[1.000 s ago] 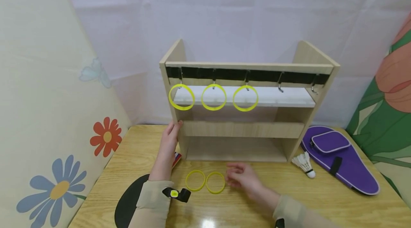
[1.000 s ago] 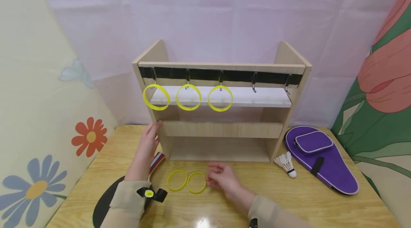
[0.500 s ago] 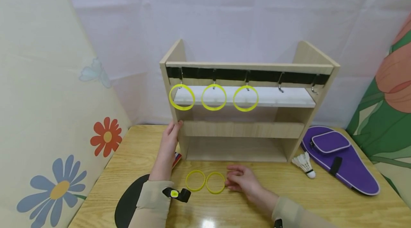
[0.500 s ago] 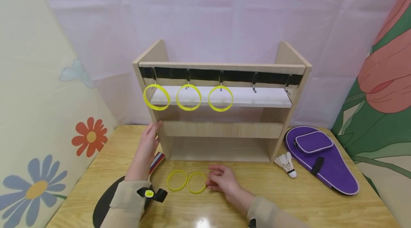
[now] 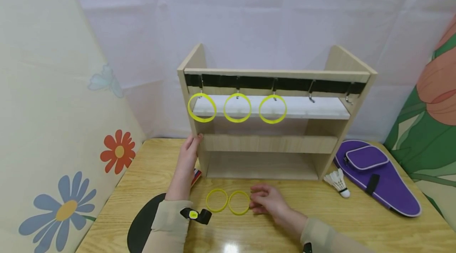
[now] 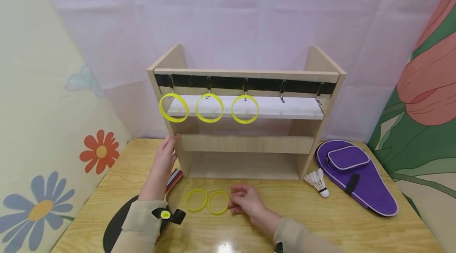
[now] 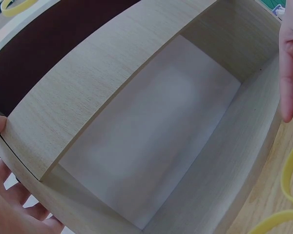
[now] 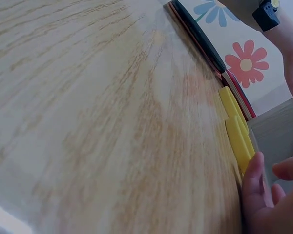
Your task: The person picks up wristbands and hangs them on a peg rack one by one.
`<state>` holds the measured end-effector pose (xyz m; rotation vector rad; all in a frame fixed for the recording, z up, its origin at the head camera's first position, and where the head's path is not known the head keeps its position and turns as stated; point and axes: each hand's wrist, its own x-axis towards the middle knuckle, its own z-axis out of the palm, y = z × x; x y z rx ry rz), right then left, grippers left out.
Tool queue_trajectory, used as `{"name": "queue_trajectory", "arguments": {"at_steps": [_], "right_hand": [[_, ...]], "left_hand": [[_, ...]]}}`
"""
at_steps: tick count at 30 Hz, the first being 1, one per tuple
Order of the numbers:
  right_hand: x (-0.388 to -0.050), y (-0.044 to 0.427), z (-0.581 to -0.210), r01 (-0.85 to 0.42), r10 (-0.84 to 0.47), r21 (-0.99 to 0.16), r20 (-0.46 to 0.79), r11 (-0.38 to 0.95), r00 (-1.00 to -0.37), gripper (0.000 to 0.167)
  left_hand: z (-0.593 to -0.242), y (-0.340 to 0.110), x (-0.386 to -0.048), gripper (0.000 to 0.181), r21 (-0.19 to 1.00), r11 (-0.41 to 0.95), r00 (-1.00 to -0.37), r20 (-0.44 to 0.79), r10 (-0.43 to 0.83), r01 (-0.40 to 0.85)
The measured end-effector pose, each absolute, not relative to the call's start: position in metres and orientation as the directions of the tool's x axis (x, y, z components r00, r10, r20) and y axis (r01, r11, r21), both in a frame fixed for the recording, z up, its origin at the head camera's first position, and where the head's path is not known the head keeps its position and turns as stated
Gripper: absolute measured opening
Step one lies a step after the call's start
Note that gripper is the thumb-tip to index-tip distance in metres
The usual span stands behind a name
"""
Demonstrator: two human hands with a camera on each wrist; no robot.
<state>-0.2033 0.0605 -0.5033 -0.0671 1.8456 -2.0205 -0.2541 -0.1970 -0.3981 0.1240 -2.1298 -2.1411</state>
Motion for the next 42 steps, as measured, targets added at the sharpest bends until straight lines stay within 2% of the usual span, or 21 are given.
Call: {"name": "queue_trajectory", "arguments": {"at_steps": [11,20,37,42], "right_hand": [[-0.201,0.057,-0.508,0.189,-0.323,-0.982,-0.186,0.022,-0.928,0.041],[-0.2,0.056,-0.511,0.157,-0.34,-0.987,-0.157,0.027,-0.927,0.042],[-0.202,0.048,-0.506,0.147,-0.312,-0.978,-0.187,0.146,-0.931,0.036],[-0.202,0.049,-0.506,0.142,-0.32,-0.979,-0.182,0.144,-0.93,0.037]], "left_hand": [[-0.397,-0.197,-0.254,0.052,1.0,0.005,-0.989,0.023,-0.148,0.022],[-0.397,-0.196,-0.254,0.051,0.999,-0.006,-0.988,0.031,-0.149,0.032],[-0.397,-0.197,-0.253,0.052,1.0,0.01,-0.99,0.009,-0.144,0.008],[-0.398,-0.197,-0.254,0.052,1.0,0.016,-0.99,0.006,-0.143,0.004]]}}
